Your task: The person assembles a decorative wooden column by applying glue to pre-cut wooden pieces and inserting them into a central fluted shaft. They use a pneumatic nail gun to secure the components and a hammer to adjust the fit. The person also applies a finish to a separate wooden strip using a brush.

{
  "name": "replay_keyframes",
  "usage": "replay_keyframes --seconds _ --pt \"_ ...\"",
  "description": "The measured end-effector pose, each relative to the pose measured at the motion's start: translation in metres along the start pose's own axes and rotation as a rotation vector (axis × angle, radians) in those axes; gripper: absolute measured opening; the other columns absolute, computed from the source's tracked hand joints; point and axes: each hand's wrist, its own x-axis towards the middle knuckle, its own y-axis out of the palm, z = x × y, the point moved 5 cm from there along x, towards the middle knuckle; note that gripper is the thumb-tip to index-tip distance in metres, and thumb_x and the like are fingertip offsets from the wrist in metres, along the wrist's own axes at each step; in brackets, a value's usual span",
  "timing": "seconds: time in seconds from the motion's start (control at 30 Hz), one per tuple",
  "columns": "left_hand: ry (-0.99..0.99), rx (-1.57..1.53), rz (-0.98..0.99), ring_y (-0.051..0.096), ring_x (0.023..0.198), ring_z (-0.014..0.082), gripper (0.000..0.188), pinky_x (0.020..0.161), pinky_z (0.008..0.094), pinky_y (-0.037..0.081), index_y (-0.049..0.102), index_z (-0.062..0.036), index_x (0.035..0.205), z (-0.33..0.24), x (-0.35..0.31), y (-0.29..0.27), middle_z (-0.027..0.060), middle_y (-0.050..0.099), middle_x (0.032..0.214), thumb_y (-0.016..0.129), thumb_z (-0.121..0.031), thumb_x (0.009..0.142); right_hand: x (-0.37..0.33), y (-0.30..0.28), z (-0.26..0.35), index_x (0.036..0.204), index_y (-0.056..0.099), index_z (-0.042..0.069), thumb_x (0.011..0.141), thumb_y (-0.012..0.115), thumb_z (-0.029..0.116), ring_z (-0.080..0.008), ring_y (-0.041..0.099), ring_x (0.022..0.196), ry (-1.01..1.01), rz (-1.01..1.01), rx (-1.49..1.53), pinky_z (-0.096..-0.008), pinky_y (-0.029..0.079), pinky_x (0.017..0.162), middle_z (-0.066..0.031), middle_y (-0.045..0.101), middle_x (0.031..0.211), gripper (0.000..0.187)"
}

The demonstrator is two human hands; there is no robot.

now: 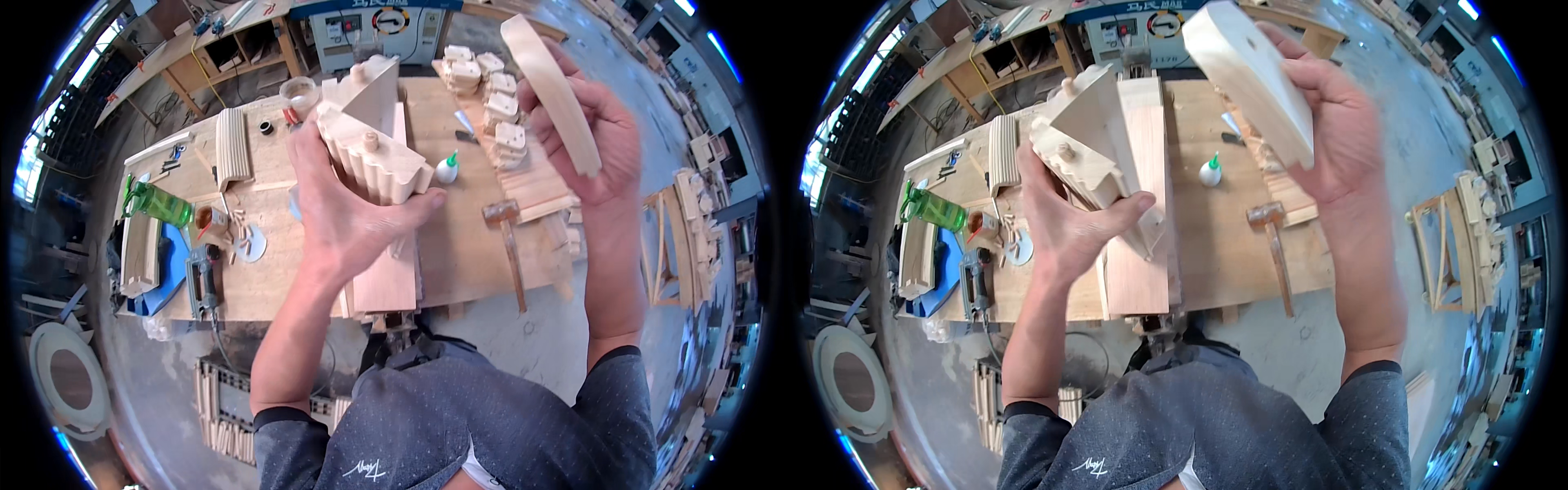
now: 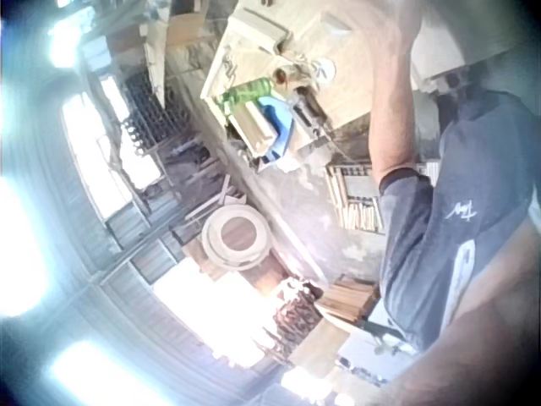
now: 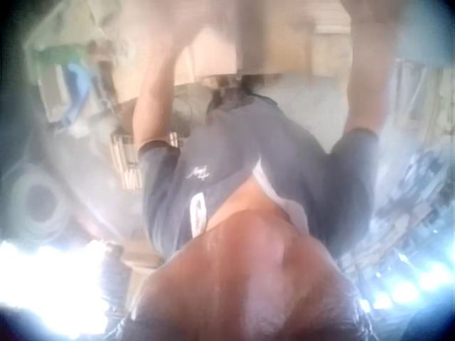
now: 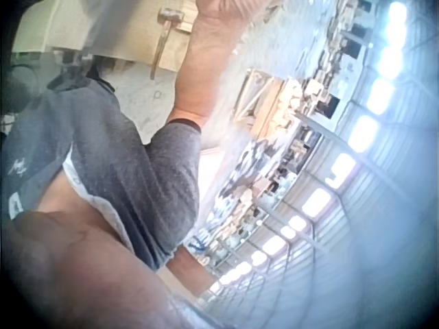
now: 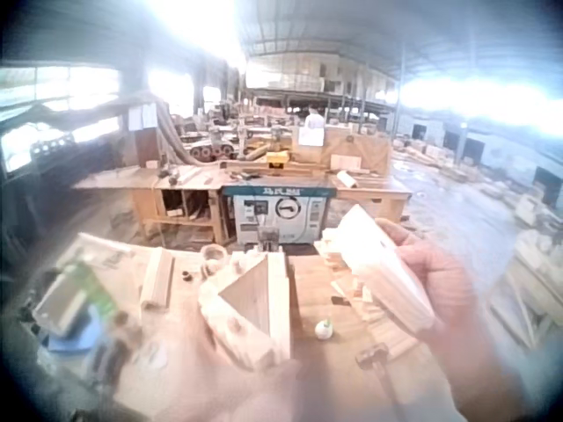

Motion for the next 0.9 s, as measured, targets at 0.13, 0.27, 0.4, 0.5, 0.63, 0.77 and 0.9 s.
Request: replay_keyframes --seconds 0.13,0.27,0.4,0.5,0.63,0.77,0.9 --pt "-0.002 0.014 -0.029 0.050 0.114 0.0271 0.104 0.100 0.0430 0.046 0.033 0.0026 0.135 0.005 -0.004 0.004 0.0150 0.045 0.121 0.096 -0.025 0.057 0.019 0.033 -0.026 0.143 0.046 -0.007 0.105 0.057 0.015 -0.0232 0.063 0.093 0.035 -0.109 -0.114 -0.0238 0.057 0.062 -0.0211 0.060 0.112 0.045" --pt "0.106 -0.020 -0.109 0.050 0.117 0.0248 0.102 0.103 0.0411 0.045 0.033 0.0010 0.137 0.006 -0.004 0.001 0.0160 0.043 0.128 0.095 -0.022 0.060 0.041 0.061 -0.056 0.140 0.048 -0.004 0.107 0.054 0.023 -0.0181 0.063 0.086 0.201 -0.185 -0.276 -0.0224 0.058 0.058 -0.0164 0.061 0.107 0.043" --pt "0.154 -0.042 -0.145 0.045 0.119 0.0351 0.111 0.108 0.0473 0.038 0.032 0.0014 0.143 0.001 -0.006 0.009 0.0183 0.042 0.131 0.097 -0.024 0.056 0.041 0.047 -0.058 0.134 0.056 0.002 0.108 0.054 0.028 -0.0144 0.068 0.075 0.403 -0.112 -0.295 -0.0222 0.056 0.051 -0.0059 0.064 0.089 0.037" --pt "0.180 -0.083 -0.207 0.043 0.119 0.0374 0.110 0.103 0.0502 0.037 0.034 -0.0019 0.144 0.009 -0.007 0.010 0.0202 0.045 0.127 0.095 -0.029 0.057 0.038 0.046 -0.065 0.141 0.048 -0.001 0.104 0.057 0.020 -0.0153 0.067 0.074 0.387 -0.181 -0.298 -0.0217 0.057 0.049 -0.0102 0.059 0.093 0.043" --pt "0.162 -0.146 -0.242 0.044 0.117 0.0371 0.102 0.097 0.0507 0.035 0.036 -0.0024 0.144 0.018 -0.011 0.005 0.0202 0.043 0.126 0.091 -0.032 0.064 0.037 0.045 -0.064 0.139 0.048 -0.006 0.100 0.060 0.016 -0.0171 0.070 0.075 0.234 -0.271 -0.510 -0.0206 0.056 0.047 -0.0166 0.061 0.102 0.046" --pt "0.159 -0.199 -0.240 0.044 0.117 0.0370 0.097 0.097 0.0497 0.034 0.037 -0.0015 0.143 0.019 -0.012 0.003 0.0186 0.042 0.125 0.089 -0.027 0.064 0.033 0.059 -0.060 0.131 0.056 -0.008 0.099 0.062 0.016 -0.0159 0.070 0.068 0.046 -0.348 -0.796 -0.0211 0.057 0.048 -0.0206 0.067 0.102 0.040" --pt "0.155 -0.219 -0.236 0.043 0.118 0.0360 0.096 0.099 0.0496 0.034 0.037 -0.0020 0.142 0.024 -0.012 0.001 0.0176 0.042 0.126 0.088 -0.023 0.063 0.038 0.074 -0.065 0.128 0.061 -0.007 0.098 0.062 0.015 -0.0153 0.069 0.065 -0.043 -0.468 -0.923 -0.0212 0.057 0.051 -0.0196 0.069 0.098 0.037"
